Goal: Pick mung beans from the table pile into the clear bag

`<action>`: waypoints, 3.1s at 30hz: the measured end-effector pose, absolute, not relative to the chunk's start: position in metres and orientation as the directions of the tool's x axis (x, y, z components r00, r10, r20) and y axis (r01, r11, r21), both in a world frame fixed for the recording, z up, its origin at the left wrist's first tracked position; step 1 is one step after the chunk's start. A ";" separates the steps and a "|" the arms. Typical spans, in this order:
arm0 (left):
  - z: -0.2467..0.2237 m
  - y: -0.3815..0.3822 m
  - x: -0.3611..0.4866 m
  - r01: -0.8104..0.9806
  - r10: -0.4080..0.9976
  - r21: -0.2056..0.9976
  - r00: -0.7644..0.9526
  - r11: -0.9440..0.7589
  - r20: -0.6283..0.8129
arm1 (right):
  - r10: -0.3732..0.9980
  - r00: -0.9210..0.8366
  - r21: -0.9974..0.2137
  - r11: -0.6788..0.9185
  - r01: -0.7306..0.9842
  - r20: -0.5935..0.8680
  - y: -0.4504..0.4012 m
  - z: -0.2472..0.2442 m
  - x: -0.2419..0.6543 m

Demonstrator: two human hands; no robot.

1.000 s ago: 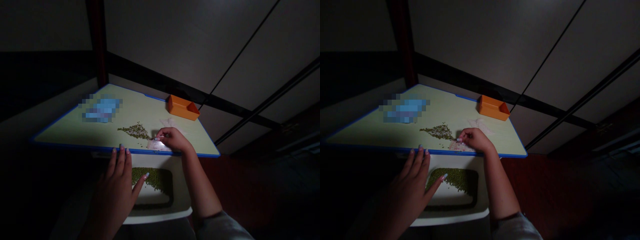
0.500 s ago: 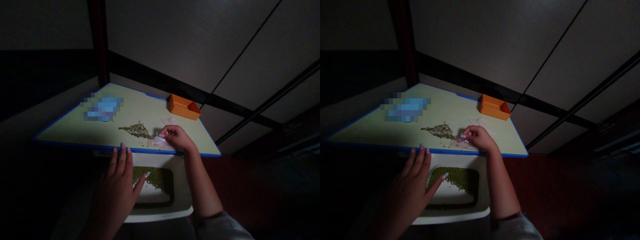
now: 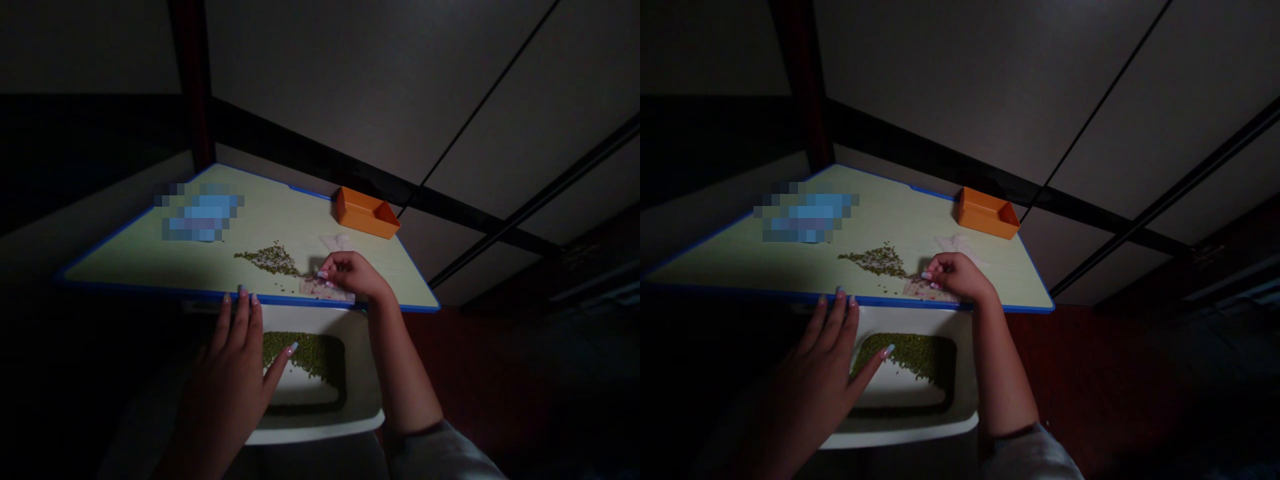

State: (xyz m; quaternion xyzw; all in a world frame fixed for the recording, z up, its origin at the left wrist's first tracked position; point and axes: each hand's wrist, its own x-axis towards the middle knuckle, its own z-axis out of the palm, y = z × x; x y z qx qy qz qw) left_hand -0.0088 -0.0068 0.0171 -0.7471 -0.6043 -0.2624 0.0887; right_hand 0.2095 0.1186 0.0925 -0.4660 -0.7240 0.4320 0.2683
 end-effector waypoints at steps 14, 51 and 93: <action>0.018 -0.006 -0.009 0.946 0.864 0.198 0.133 -0.256 0.485 | 0.907 -0.416 -0.907 0.126 0.403 -0.059 0.116 0.099 0.228; 0.016 -0.006 -0.008 0.945 0.873 0.216 0.116 -0.244 0.474 | 0.945 -0.317 -0.855 0.228 0.465 0.079 0.129 0.082 0.233; 0.021 -0.007 -0.005 0.953 0.855 0.179 0.123 -0.243 0.505 | 0.906 -0.382 -0.706 0.392 0.590 0.184 0.120 0.091 0.183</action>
